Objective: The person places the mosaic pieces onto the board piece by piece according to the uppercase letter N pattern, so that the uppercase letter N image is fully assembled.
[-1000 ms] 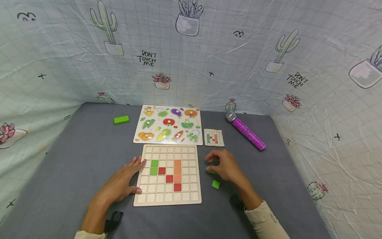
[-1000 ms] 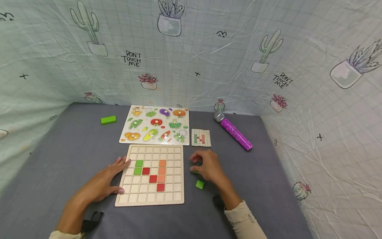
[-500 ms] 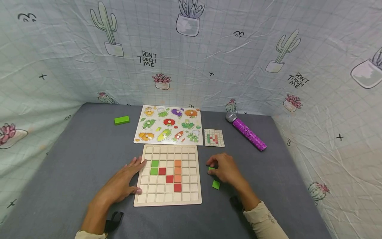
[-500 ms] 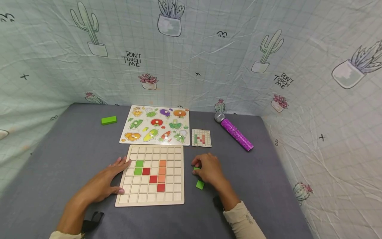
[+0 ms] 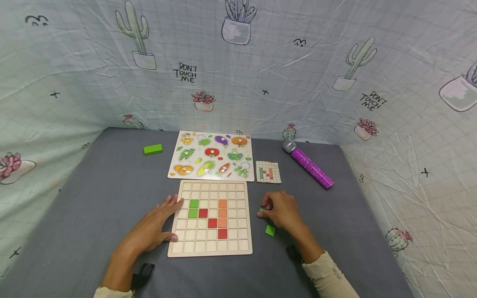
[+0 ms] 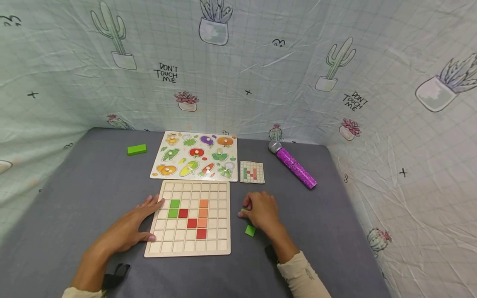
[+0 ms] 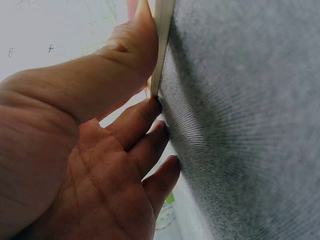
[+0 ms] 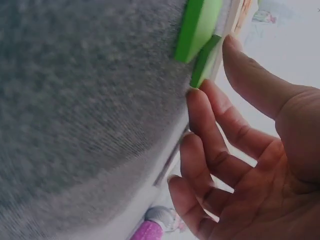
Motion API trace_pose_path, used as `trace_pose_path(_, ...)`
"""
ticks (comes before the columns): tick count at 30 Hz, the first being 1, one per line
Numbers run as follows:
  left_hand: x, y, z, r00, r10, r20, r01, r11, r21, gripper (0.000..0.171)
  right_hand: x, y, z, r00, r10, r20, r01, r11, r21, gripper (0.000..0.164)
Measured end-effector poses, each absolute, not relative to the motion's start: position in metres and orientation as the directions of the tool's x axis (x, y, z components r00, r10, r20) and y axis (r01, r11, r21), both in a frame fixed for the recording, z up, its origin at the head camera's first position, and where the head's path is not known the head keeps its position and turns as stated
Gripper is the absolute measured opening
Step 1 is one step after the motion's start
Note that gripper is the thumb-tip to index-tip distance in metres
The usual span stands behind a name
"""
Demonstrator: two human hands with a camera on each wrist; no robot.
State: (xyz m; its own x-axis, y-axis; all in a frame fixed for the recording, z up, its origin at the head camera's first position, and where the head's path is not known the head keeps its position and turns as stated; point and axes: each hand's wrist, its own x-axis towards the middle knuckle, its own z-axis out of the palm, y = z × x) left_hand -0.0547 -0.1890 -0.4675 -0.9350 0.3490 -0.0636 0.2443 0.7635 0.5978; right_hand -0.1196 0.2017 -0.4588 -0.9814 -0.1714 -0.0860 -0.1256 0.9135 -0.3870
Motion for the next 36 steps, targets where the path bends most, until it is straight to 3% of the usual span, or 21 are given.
trace_pose_path(22, -0.055, -0.189, -0.465, -0.932, 0.357, -0.07, 0.245, 0.759, 0.603, 0.104, -0.115, 0.19, -0.455, -0.949, -0.312, -0.042, -0.251, 0.83, -0.497, 0.026)
trace_pose_path(36, -0.055, -0.19, -0.465, -0.933, 0.351, -0.076, 0.237, 0.759, 0.606, 0.104, -0.107, 0.174, -0.443, -0.963, -0.27, -0.016, -0.207, 0.771, -0.603, 0.024)
